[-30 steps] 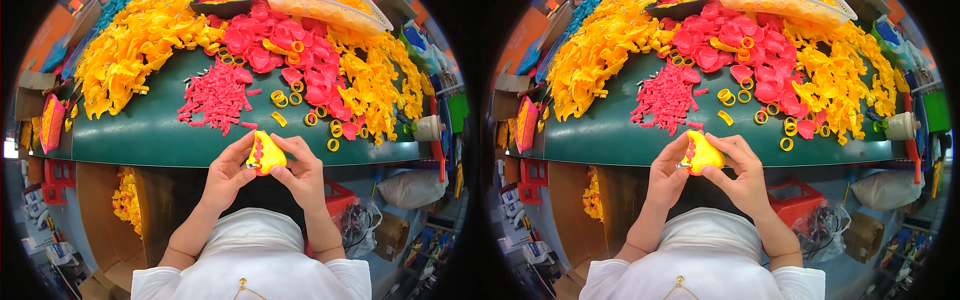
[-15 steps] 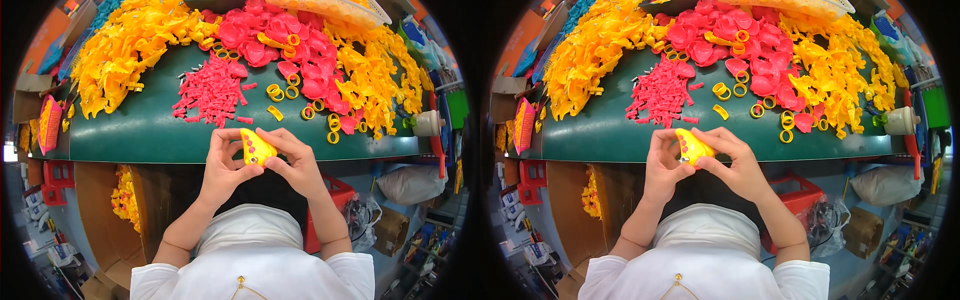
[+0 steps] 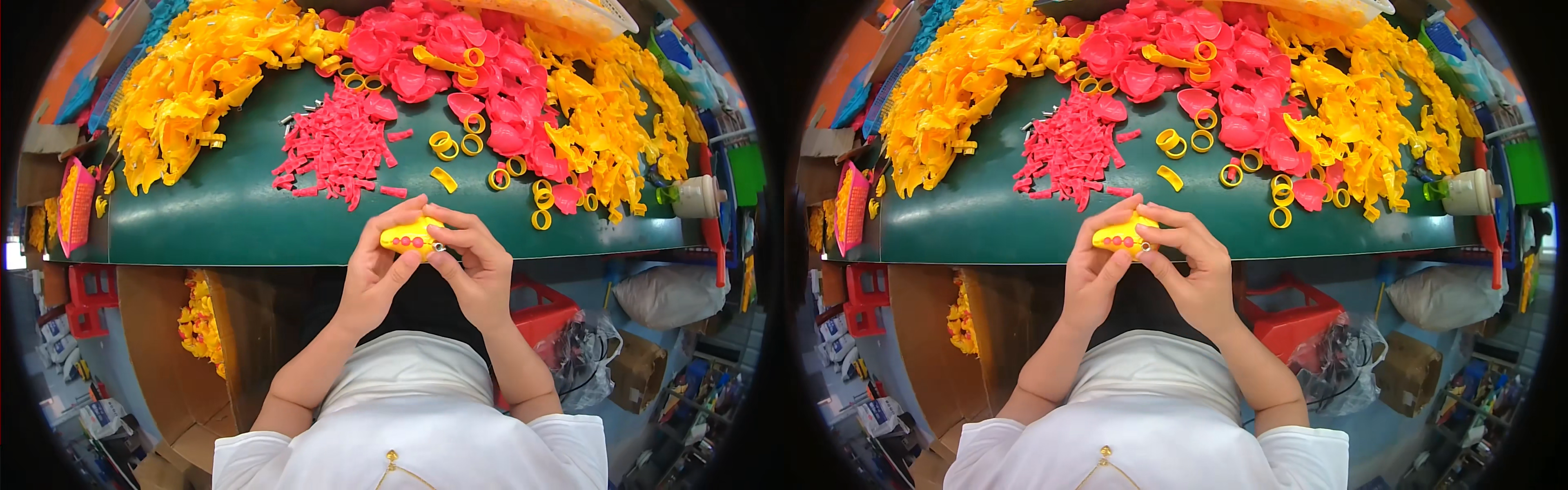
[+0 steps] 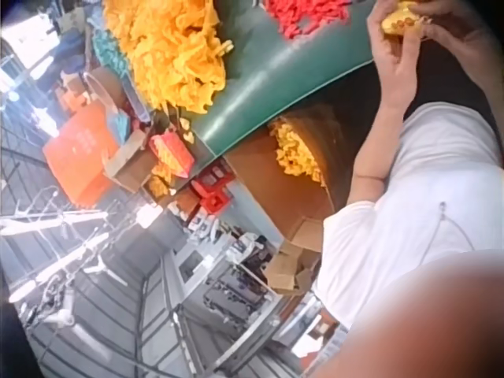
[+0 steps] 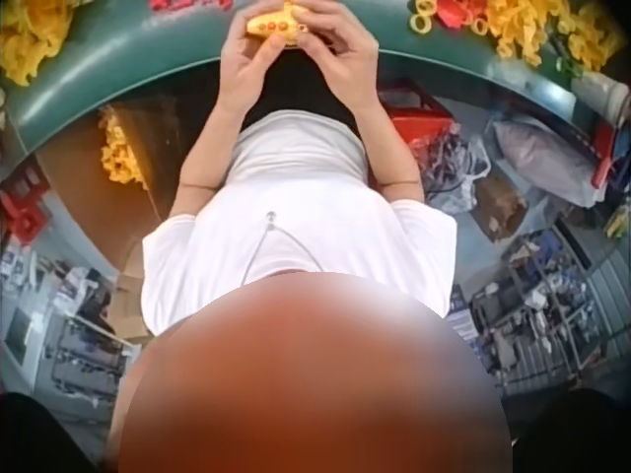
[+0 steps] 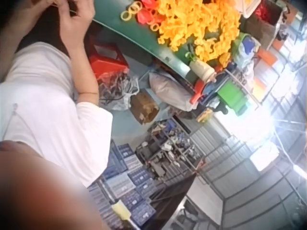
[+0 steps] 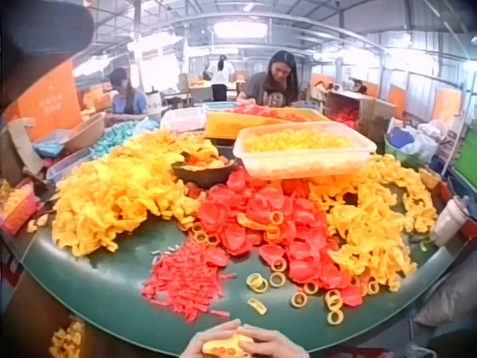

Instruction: Assembling small plastic toy chickens by attaching red components and rings to yellow bodies.

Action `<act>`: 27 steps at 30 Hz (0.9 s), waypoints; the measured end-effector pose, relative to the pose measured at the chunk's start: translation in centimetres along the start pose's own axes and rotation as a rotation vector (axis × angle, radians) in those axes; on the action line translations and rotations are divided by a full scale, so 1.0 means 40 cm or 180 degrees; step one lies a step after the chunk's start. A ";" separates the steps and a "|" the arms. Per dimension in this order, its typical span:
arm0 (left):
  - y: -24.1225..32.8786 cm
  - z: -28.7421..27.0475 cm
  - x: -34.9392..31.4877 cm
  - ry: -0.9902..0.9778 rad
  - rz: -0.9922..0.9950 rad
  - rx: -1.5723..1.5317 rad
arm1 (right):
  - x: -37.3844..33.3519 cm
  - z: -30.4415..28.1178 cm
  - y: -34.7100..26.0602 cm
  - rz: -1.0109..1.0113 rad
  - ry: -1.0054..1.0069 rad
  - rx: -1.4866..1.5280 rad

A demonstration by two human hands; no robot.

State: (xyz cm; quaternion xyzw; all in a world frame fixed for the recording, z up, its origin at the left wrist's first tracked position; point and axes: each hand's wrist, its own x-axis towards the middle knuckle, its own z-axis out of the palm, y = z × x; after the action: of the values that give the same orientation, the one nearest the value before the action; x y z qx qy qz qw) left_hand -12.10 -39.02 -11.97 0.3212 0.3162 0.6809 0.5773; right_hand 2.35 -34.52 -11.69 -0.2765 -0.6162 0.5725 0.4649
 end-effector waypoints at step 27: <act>0.087 0.014 0.237 -0.0254 0.0660 0.4358 | -0.001 -0.161 0.014 0.0580 0.1278 0.1707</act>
State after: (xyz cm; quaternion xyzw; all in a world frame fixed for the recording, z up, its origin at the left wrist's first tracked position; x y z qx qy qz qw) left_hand -14.88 -30.08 -8.18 0.6665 0.6208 0.3675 0.1878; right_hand 7.99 -31.56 -12.82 -0.3055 -0.3128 0.6874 0.5800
